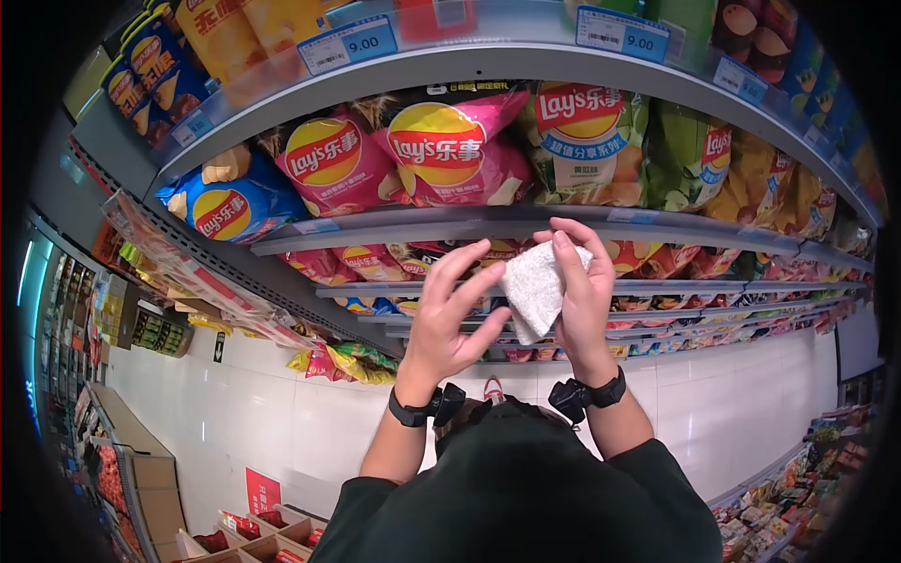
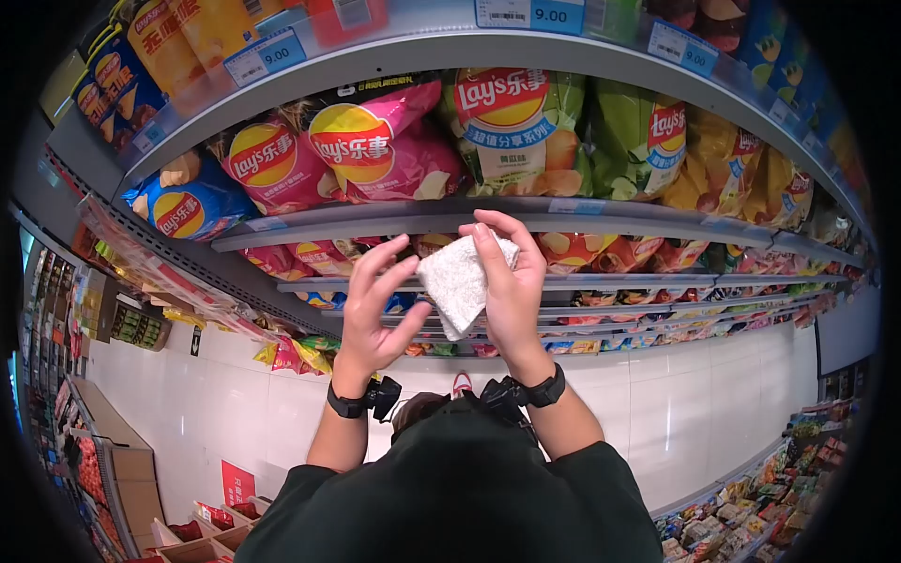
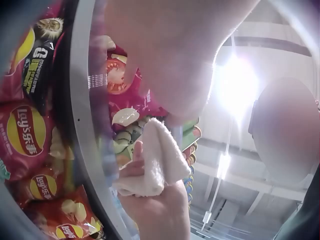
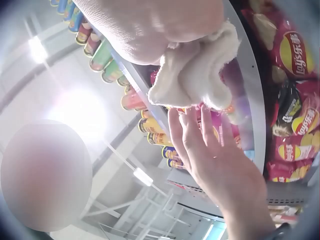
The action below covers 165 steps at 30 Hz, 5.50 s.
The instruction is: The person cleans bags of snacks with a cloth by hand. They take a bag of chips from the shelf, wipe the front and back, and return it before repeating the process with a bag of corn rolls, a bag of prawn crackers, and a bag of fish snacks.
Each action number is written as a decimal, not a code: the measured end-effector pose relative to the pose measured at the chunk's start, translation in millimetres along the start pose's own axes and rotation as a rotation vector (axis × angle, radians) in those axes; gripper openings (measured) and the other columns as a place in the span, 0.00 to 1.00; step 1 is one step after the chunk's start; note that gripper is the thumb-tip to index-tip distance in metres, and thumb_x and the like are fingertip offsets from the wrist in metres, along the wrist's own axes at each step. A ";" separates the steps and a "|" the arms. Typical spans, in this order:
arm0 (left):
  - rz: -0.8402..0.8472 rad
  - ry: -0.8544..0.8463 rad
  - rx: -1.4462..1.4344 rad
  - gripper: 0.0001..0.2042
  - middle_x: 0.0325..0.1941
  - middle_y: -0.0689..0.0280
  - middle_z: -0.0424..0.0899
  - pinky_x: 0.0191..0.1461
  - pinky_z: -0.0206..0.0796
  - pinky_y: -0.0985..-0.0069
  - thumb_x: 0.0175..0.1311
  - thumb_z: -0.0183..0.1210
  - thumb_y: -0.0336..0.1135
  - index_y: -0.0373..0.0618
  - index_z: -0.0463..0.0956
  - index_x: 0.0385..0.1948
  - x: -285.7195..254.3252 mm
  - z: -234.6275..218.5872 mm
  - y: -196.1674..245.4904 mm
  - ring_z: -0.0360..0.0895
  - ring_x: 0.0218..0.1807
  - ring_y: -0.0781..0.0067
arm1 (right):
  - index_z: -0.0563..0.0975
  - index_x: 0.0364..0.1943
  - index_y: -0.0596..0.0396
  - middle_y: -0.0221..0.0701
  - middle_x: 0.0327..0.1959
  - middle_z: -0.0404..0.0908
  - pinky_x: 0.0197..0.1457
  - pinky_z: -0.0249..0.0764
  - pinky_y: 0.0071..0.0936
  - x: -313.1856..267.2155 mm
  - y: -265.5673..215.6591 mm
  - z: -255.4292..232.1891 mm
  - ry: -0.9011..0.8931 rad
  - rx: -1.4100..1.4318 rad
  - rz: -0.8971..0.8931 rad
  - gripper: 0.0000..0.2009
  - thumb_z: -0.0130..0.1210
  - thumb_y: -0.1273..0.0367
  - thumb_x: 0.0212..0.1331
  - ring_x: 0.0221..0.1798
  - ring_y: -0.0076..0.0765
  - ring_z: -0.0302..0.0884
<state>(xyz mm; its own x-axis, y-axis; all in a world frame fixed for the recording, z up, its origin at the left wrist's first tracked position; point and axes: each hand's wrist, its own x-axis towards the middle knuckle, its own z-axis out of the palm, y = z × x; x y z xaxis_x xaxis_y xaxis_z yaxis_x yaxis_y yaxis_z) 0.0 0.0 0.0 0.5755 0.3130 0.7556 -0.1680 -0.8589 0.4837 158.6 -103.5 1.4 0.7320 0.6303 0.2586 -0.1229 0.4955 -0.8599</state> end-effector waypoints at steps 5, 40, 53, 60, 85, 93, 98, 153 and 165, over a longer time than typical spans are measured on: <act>0.064 -0.124 0.048 0.26 0.69 0.57 0.75 0.70 0.66 0.55 0.50 0.68 0.26 0.52 0.82 0.57 -12.0 12.0 12.2 0.73 0.68 0.48 | 0.73 0.62 0.57 0.36 0.51 0.84 0.53 0.80 0.23 -19.3 -5.1 -4.9 -0.124 0.192 0.221 0.15 0.50 0.66 0.77 0.50 0.24 0.83; -0.906 -0.221 -0.981 0.18 0.53 0.62 0.86 0.58 0.73 0.79 0.77 0.58 0.32 0.33 0.73 0.63 -123.8 51.0 98.1 0.82 0.52 0.81 | 0.82 0.47 0.58 0.29 0.39 0.87 0.41 0.79 0.19 -177.7 -15.3 -91.4 0.226 0.189 0.345 0.18 0.48 0.57 0.79 0.37 0.19 0.84; -0.823 -0.434 -1.041 0.31 0.64 0.62 0.77 0.69 0.66 0.73 0.71 0.64 0.29 0.39 0.59 0.73 -122.1 81.1 115.6 0.76 0.64 0.74 | 0.81 0.50 0.64 0.30 0.42 0.88 0.52 0.79 0.22 -193.6 -18.5 -103.2 0.254 0.245 0.217 0.12 0.56 0.68 0.75 0.45 0.23 0.85; -0.792 -0.272 -0.873 0.24 0.63 0.60 0.79 0.67 0.68 0.72 0.71 0.59 0.25 0.36 0.66 0.67 -129.6 82.3 84.6 0.77 0.63 0.73 | 0.80 0.53 0.62 0.31 0.49 0.86 0.54 0.77 0.24 -193.2 11.0 -109.3 0.038 0.057 0.395 0.15 0.62 0.65 0.70 0.49 0.21 0.82; -0.739 -0.122 -0.725 0.38 0.66 0.57 0.76 0.71 0.64 0.71 0.61 0.65 0.24 0.42 0.56 0.74 -90.5 124.1 59.9 0.74 0.66 0.68 | 0.81 0.50 0.65 0.27 0.43 0.86 0.50 0.75 0.20 -146.1 48.0 -130.5 0.013 -0.085 0.274 0.11 0.55 0.69 0.75 0.45 0.15 0.78; -0.623 -0.214 -0.589 0.35 0.66 0.57 0.75 0.69 0.66 0.69 0.60 0.65 0.24 0.39 0.61 0.71 -72.3 135.7 45.8 0.75 0.65 0.65 | 0.80 0.47 0.64 0.26 0.39 0.85 0.46 0.74 0.15 -110.2 29.3 -133.3 0.078 -0.185 0.130 0.10 0.57 0.68 0.75 0.41 0.14 0.78; -0.344 0.063 -0.141 0.35 0.71 0.55 0.68 0.69 0.65 0.63 0.52 0.67 0.24 0.47 0.69 0.67 -58.2 148.4 45.0 0.70 0.67 0.56 | 0.80 0.44 0.64 0.25 0.38 0.84 0.44 0.74 0.15 -96.0 27.5 -141.1 0.057 -0.208 0.110 0.08 0.59 0.70 0.73 0.38 0.12 0.76; -0.652 0.211 -1.128 0.14 0.49 0.51 0.86 0.56 0.77 0.77 0.70 0.63 0.22 0.39 0.69 0.51 -6.8 185.8 30.4 0.84 0.51 0.73 | 0.71 0.67 0.59 0.42 0.70 0.66 0.71 0.65 0.40 -39.8 5.2 -170.0 0.190 -0.576 -0.475 0.37 0.75 0.70 0.49 0.69 0.41 0.69; -0.872 0.131 -1.387 0.24 0.59 0.59 0.83 0.64 0.74 0.72 0.78 0.55 0.43 0.37 0.67 0.68 -10.3 164.8 10.5 0.82 0.59 0.70 | 0.72 0.57 0.57 0.35 0.50 0.86 0.56 0.78 0.23 -33.2 12.7 -185.9 -0.177 0.118 0.298 0.13 0.57 0.69 0.74 0.48 0.21 0.84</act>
<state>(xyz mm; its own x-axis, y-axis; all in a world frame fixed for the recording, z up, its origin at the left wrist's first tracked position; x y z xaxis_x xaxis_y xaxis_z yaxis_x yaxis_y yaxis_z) 124.2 -79.0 -75.5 0.8197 0.5702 0.0544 -0.4357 0.5591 0.7054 257.3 -229.3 -99.9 0.5263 0.8461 0.0850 -0.3974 0.3331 -0.8551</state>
